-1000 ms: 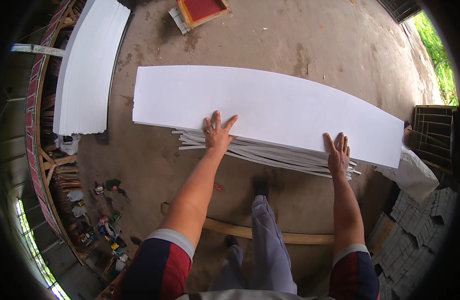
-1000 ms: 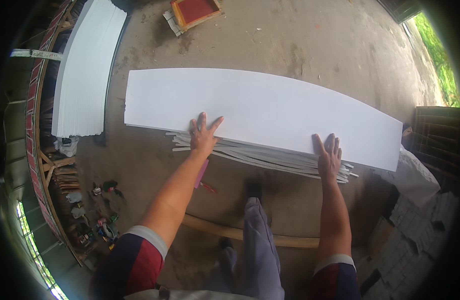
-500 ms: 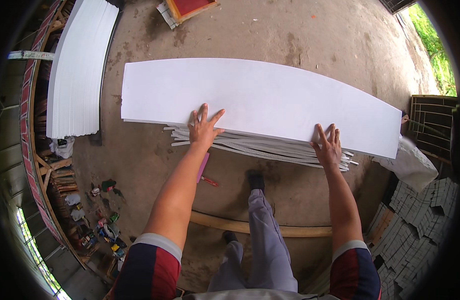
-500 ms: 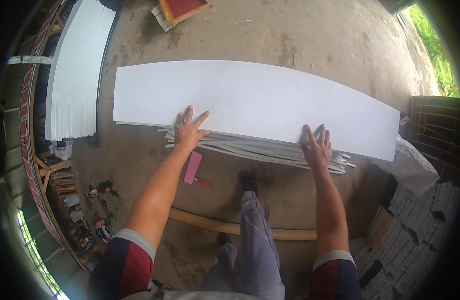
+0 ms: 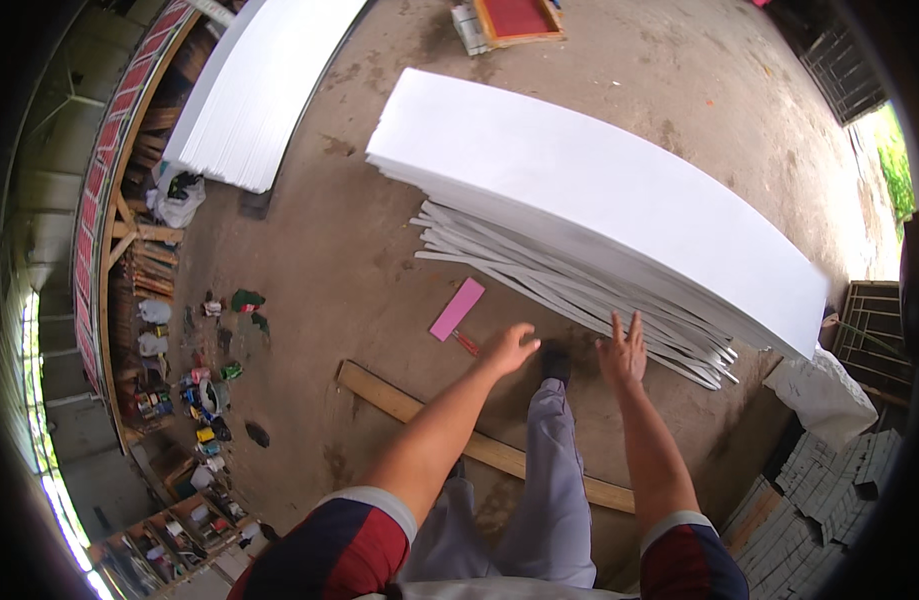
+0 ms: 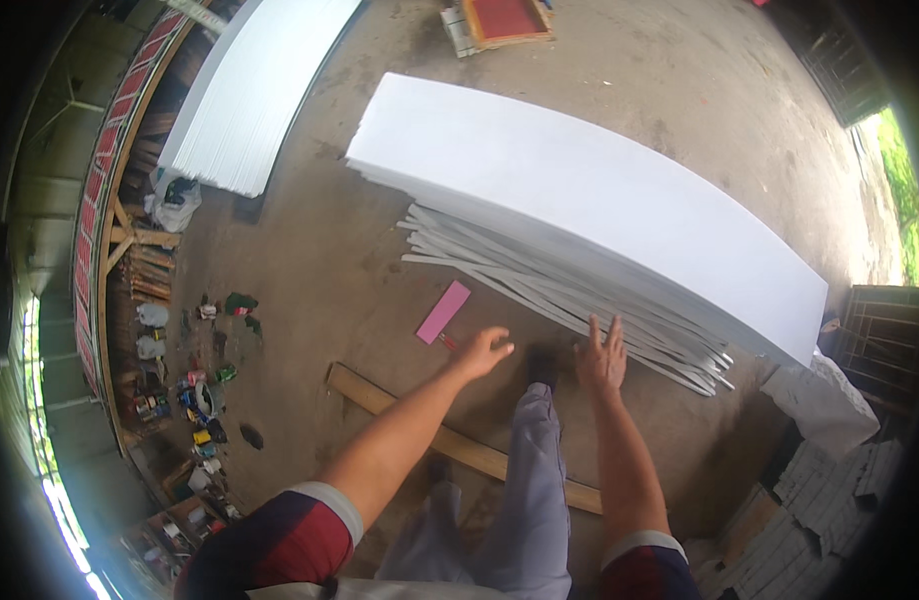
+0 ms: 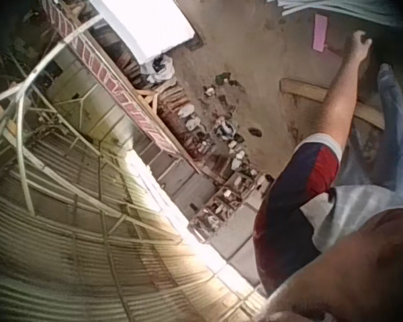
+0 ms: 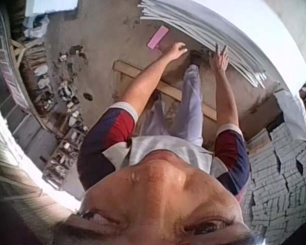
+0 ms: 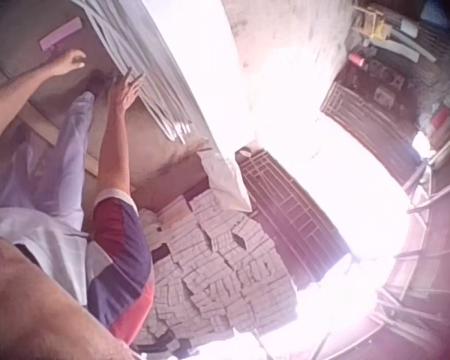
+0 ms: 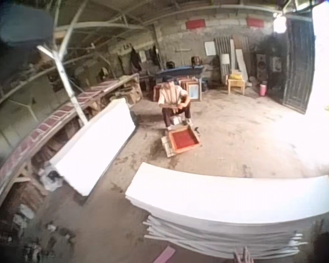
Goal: The person repeatedly picks up individual white paper sheets from a pile on the floor and places them onto a growing stack. The person also briefly handles a long wooden plank, moving it aside before resuming the paper stacking task.
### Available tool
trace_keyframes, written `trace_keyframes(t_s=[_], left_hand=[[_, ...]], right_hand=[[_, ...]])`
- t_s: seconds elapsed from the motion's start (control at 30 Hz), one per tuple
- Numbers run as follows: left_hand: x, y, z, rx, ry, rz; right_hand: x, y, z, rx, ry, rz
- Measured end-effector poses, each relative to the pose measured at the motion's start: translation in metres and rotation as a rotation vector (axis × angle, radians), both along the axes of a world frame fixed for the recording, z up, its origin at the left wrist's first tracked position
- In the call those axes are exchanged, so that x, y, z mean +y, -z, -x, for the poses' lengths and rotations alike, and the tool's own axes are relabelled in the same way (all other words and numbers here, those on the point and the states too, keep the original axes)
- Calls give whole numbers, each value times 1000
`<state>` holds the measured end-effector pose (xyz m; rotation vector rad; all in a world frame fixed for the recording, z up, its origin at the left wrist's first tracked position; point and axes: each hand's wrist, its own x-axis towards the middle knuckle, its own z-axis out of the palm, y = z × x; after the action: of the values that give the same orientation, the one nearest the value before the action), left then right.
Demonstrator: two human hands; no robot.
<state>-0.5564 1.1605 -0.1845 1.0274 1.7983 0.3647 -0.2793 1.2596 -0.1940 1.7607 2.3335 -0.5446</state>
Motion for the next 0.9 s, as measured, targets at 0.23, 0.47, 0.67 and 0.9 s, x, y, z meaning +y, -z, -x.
trace_keyframes(t_s=[0.23,0.47,0.67,0.9], left_hand=[[-289,35,0,-197,-515,96],[-472,-34,25,-445,-961,398],[-568,38,3,-534,-1132,537],[-596,203,-24,-814,-1368,449]], right_hand=[[-223,-20,98,33,-214,157],[-424,-51,123,-116,-343,330],[-519,-13,119,-212,-405,467],[-564,167,95,-364,-464,593]])
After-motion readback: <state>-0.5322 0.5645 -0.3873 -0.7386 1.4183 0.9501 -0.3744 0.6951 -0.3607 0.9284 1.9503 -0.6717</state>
